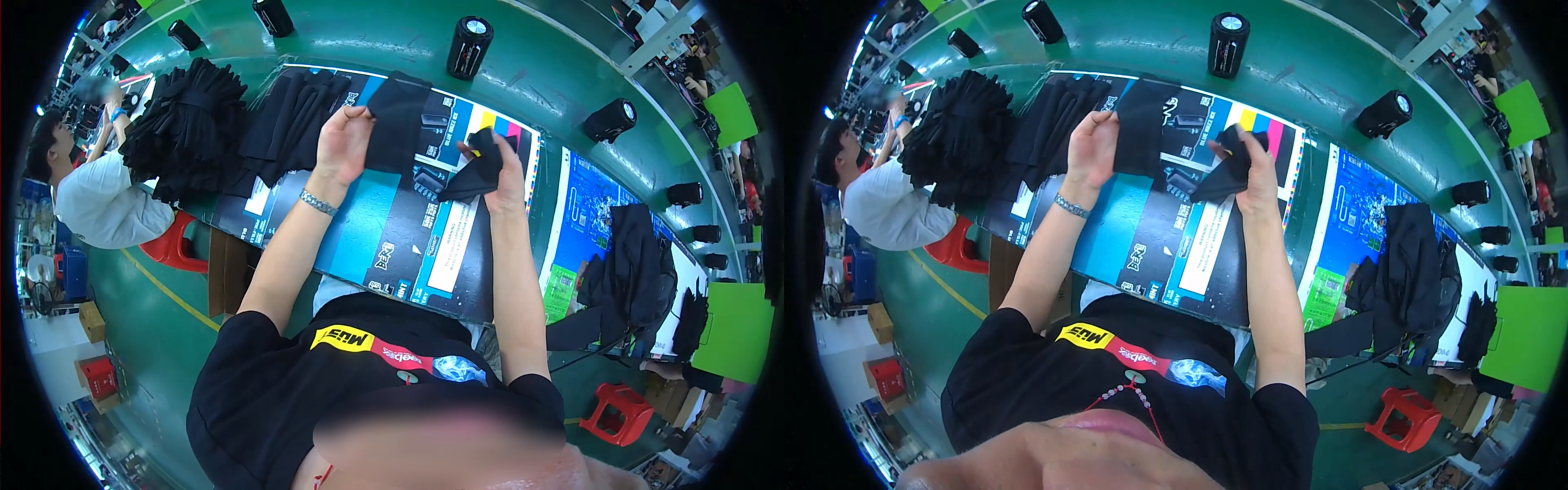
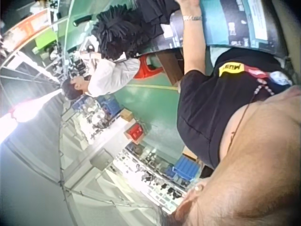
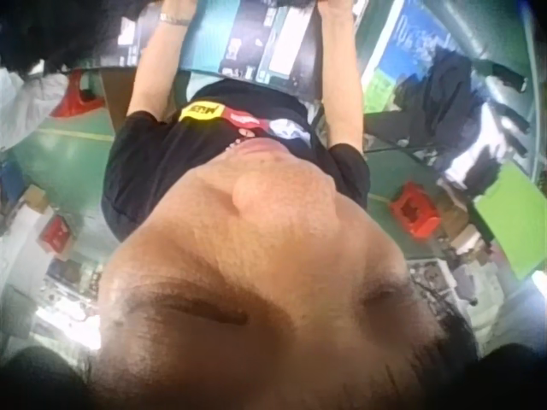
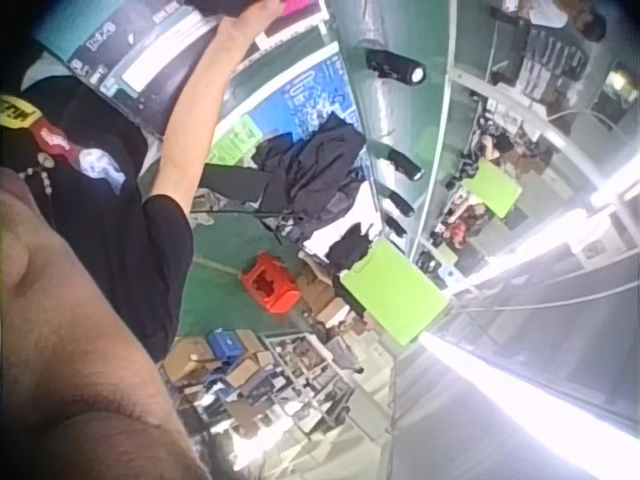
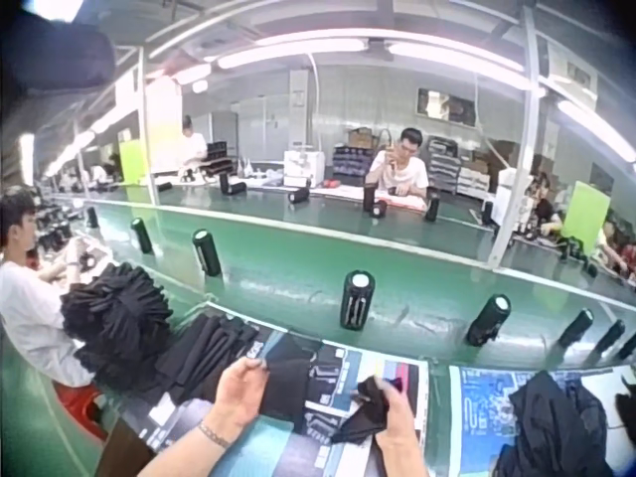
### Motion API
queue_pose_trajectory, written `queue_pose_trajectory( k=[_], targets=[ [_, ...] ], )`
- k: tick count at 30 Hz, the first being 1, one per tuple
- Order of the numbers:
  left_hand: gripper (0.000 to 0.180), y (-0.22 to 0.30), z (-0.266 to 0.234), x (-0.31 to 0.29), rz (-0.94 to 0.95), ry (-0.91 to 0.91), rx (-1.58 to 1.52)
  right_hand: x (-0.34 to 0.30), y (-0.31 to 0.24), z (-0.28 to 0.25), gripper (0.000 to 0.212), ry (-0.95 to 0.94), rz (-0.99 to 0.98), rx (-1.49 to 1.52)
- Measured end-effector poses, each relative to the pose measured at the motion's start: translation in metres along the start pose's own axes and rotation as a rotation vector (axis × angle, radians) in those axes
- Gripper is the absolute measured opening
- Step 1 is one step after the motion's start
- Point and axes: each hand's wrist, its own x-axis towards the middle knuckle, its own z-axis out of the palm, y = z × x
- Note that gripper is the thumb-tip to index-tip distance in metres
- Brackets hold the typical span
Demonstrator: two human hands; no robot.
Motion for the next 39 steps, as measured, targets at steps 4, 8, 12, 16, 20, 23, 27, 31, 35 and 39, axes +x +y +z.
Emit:
queue_pose_trajectory(
  k=[4,8,12,16,20,23,27,31,35,39],
  targets=[
    [0.035,-0.022,0.047,-0.007,0.081,0.057,0.333,-0.004,-0.004,0.000,0.035,-0.153,0.058,-0.074],
    [0.024,-0.030,0.070,-0.020,0.246,-0.151,0.734,-0.021,-0.014,0.028,0.047,-0.356,-0.021,-0.203],
    [0.014,-0.032,0.082,-0.018,0.615,-0.224,1.197,-0.043,-0.011,0.047,0.051,-0.541,0.034,-0.153],
    [0.016,-0.024,0.092,-0.010,0.686,-0.193,1.201,-0.057,-0.015,0.050,0.044,-0.428,0.045,-0.198],
    [0.020,-0.013,0.106,-0.005,0.240,-0.119,0.455,-0.057,-0.031,0.053,0.035,-0.453,0.130,-0.234],
    [0.025,-0.010,0.102,0.008,0.138,-0.170,0.330,-0.058,-0.047,0.060,0.034,-0.407,0.114,-0.275],
    [0.028,-0.011,0.099,0.031,0.015,-0.201,0.481,-0.037,-0.058,0.055,0.028,-0.339,-0.112,-0.283],
    [0.023,-0.005,0.086,0.065,0.131,-0.226,0.701,-0.001,-0.077,0.046,0.007,-0.167,-0.308,-0.193],
    [0.017,-0.017,0.080,0.113,0.081,-0.192,0.739,0.048,-0.073,0.022,0.009,0.134,-0.410,-0.565],
    [0.017,-0.025,0.075,0.184,0.256,-0.116,0.847,0.111,-0.082,0.012,0.013,0.320,-0.636,-0.897]
  ],
)
